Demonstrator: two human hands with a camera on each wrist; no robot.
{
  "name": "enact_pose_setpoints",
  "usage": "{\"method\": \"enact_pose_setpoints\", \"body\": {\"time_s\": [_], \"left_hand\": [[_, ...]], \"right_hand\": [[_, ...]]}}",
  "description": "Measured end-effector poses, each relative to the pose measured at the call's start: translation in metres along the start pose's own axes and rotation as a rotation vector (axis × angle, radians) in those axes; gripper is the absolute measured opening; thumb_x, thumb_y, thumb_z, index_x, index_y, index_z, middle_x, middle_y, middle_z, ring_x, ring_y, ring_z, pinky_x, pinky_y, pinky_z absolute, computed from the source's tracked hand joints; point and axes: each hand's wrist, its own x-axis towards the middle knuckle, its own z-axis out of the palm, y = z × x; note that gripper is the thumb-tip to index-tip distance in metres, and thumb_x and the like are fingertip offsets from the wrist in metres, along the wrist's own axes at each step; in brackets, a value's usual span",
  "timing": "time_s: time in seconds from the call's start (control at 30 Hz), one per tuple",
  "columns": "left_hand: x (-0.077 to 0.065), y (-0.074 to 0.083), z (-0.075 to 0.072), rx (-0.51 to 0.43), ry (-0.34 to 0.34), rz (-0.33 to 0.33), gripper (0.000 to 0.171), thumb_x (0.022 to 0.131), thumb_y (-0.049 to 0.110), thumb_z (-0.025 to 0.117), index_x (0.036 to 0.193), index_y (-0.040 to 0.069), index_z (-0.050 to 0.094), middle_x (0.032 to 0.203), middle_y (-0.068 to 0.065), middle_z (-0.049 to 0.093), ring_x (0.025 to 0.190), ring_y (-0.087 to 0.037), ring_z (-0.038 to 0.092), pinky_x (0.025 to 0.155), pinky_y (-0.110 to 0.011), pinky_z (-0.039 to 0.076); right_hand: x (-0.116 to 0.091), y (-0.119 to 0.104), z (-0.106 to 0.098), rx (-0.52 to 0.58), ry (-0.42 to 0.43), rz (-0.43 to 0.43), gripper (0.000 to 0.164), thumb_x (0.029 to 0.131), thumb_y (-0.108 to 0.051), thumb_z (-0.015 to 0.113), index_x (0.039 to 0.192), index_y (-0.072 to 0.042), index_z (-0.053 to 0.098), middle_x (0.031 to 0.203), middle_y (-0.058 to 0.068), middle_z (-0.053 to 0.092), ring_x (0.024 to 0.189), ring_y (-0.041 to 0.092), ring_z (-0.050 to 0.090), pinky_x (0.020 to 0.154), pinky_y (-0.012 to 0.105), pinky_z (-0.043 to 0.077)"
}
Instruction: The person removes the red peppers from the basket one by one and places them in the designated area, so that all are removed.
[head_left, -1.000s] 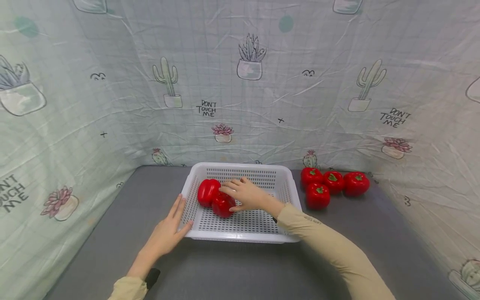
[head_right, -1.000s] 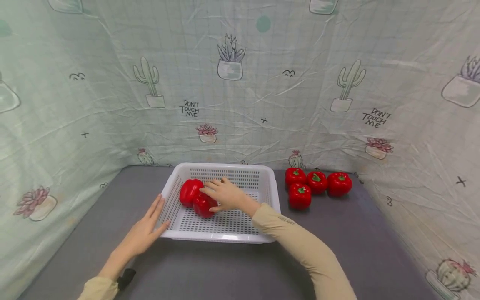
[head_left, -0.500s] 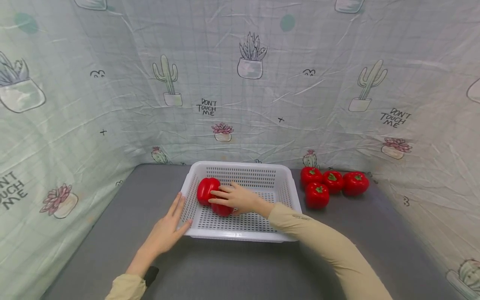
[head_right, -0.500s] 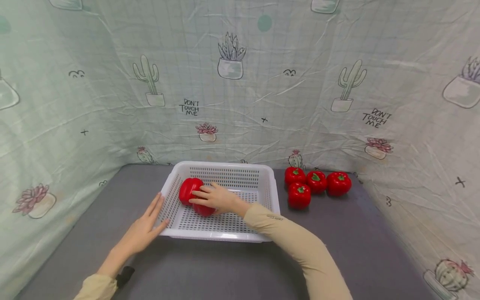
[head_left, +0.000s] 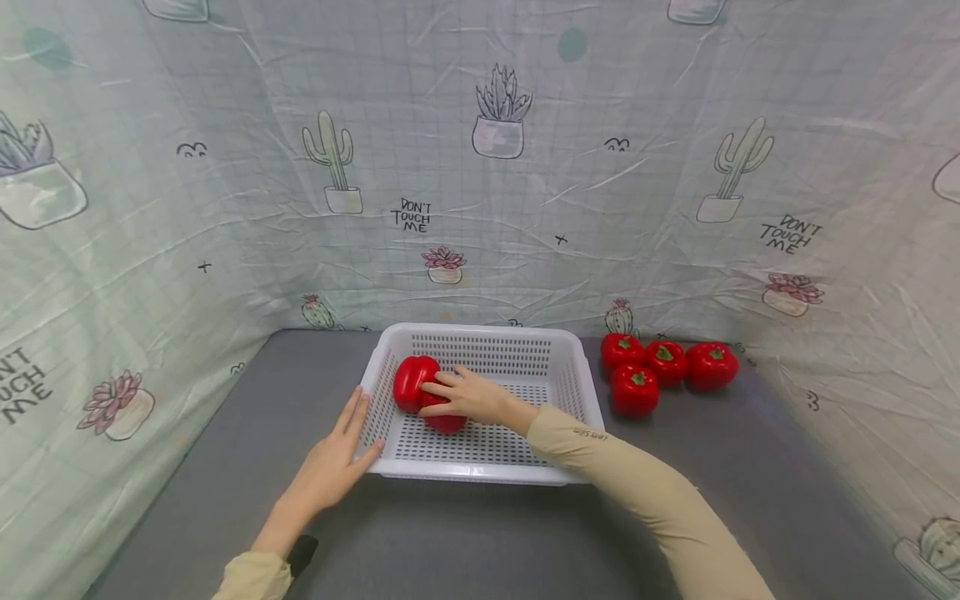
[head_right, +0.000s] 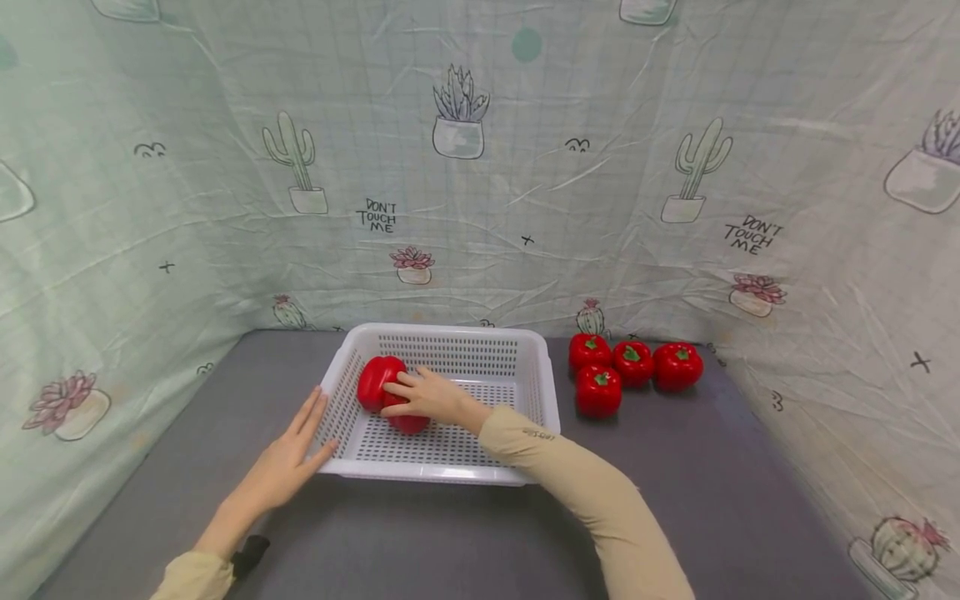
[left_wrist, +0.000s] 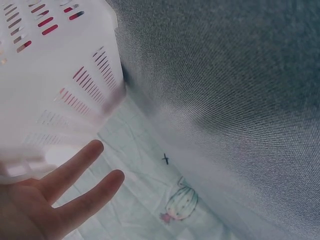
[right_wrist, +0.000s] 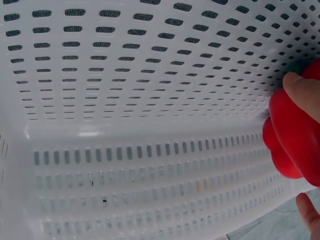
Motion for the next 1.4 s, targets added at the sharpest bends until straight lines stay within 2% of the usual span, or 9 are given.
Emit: {"method": "enact_pose_setpoints", "body": {"time_s": [0.33, 0.53, 1.0, 1.23, 1.4], "left_hand": [[-0.001, -0.001, 0.001, -0.011, 0.001, 0.0, 0.073, 0.085, 0.035, 0.053, 0.143, 0.009, 0.016, 0.15, -0.011, 0.013, 0.1, -0.031, 0.057, 0.078, -0.047, 0.049], [-0.001, 0.0, 0.0, -0.012, 0.005, 0.0, 0.073, 0.085, 0.034, 0.053, 0.143, 0.008, 0.017, 0.15, -0.012, 0.013, 0.102, -0.032, 0.056, 0.08, -0.048, 0.048], [-0.001, 0.0, 0.0, -0.012, 0.014, 0.007, 0.072, 0.086, 0.035, 0.051, 0.143, 0.008, 0.017, 0.15, -0.012, 0.014, 0.104, -0.033, 0.056, 0.079, -0.048, 0.048], [-0.001, 0.0, 0.001, -0.012, 0.013, 0.004, 0.071, 0.086, 0.035, 0.051, 0.143, 0.008, 0.017, 0.15, -0.012, 0.014, 0.104, -0.034, 0.055, 0.08, -0.049, 0.047], [-0.001, 0.0, 0.001, -0.009, 0.015, 0.006, 0.071, 0.086, 0.035, 0.052, 0.143, 0.008, 0.018, 0.15, -0.011, 0.014, 0.103, -0.033, 0.056, 0.079, -0.048, 0.048]], "right_hand": [[0.0, 0.001, -0.003, -0.055, -0.006, 0.012, 0.074, 0.071, -0.037, 0.071, 0.134, -0.037, 0.032, 0.14, 0.0, 0.036, 0.129, 0.02, 0.033, 0.103, 0.039, 0.033], [-0.003, 0.002, -0.006, -0.088, -0.036, 0.031, 0.079, 0.068, -0.04, 0.073, 0.135, -0.035, 0.031, 0.14, -0.005, 0.036, 0.126, 0.02, 0.034, 0.099, 0.041, 0.037], [-0.012, 0.009, -0.003, 0.038, -0.001, 0.066, 0.079, 0.066, -0.041, 0.074, 0.135, -0.033, 0.034, 0.137, -0.003, 0.038, 0.121, 0.023, 0.038, 0.093, 0.045, 0.041], [-0.017, 0.016, -0.014, 0.059, -0.015, 0.095, 0.082, 0.065, -0.043, 0.074, 0.136, -0.03, 0.034, 0.139, -0.002, 0.037, 0.121, 0.025, 0.039, 0.094, 0.045, 0.041], [-0.024, 0.023, -0.029, 0.076, 0.013, 0.114, 0.082, 0.064, -0.042, 0.075, 0.135, -0.029, 0.035, 0.137, 0.0, 0.039, 0.118, 0.026, 0.041, 0.092, 0.044, 0.042]]}}
